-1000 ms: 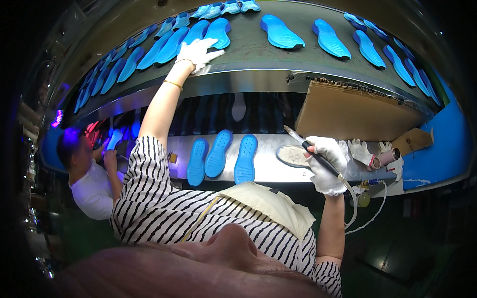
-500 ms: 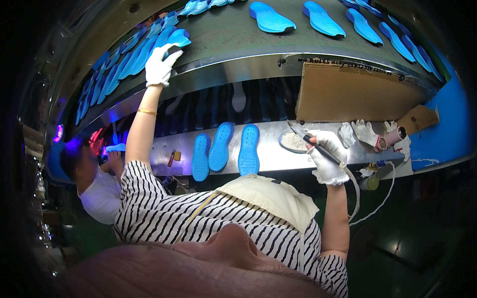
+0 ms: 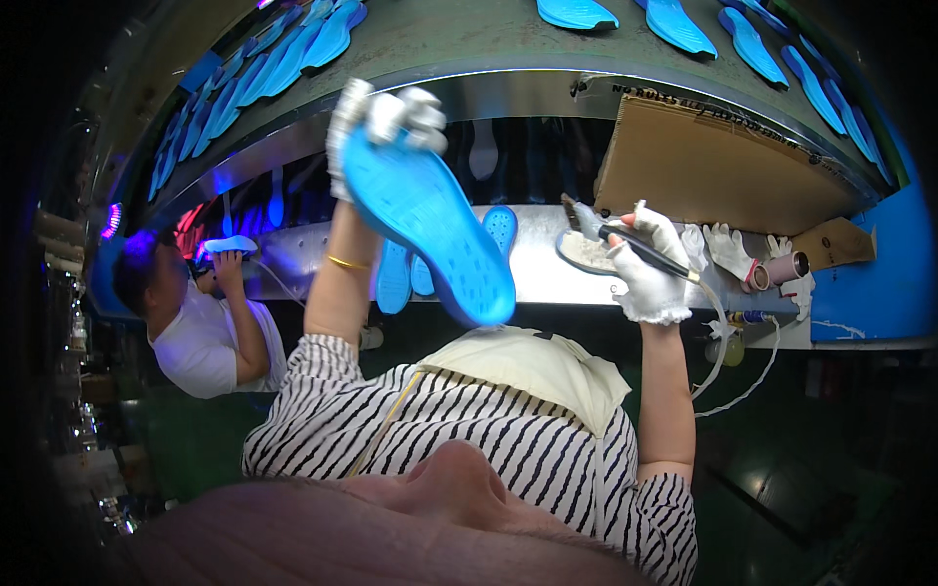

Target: The person applies liquid to blue shoe soles using a brush and a rag, then places the soles on a moving conveyor belt.

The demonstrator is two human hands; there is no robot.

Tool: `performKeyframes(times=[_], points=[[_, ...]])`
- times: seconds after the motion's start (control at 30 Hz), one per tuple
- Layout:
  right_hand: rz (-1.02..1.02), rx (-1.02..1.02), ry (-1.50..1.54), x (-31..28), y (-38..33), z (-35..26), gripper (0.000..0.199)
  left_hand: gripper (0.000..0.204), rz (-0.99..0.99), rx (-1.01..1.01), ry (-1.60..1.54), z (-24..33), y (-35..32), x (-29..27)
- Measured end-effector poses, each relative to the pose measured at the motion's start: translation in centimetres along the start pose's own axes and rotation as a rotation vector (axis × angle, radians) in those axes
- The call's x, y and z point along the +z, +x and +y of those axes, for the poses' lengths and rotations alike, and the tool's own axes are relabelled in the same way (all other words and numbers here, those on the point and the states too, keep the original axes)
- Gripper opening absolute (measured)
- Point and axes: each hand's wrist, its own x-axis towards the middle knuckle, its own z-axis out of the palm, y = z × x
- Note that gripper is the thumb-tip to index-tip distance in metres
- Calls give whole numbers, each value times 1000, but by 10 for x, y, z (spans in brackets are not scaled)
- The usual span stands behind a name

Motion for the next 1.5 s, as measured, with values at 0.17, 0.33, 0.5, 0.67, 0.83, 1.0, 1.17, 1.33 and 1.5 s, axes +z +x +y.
performKeyframes(times=[0.17, 0.33, 0.5, 0.67, 0.83, 1.0, 1.17, 1.33, 1.5], points=[[-108, 23, 8, 18, -2, -15, 23, 90, 455, -274, -247, -108, -45, 18], [-120, -119, 19, 36, 15, -18, 25, 89, 596, -271, -294, -138, -51, 19], [-19, -181, -4, 49, 32, -13, 22, 72, 648, -96, -238, -163, -40, 36], [-141, -222, 2, 68, 20, -19, 22, 73, 737, -80, -127, -172, -39, 25], [-143, -155, 42, 59, 17, -8, 23, 85, 697, -112, -135, -159, -43, 24], [-360, -330, -157, 61, 3, -19, 23, 95, 583, -142, -146, -155, -42, 14], [-259, -319, -182, 61, -9, -24, 18, 98, 564, -177, -206, -144, -48, 12], [-393, -161, -122, 52, -28, -21, 18, 97, 566, -246, -179, -140, -51, 26], [-175, 182, 10, 30, -44, -8, 11, 84, 585, -367, 281, -162, -100, 41]])
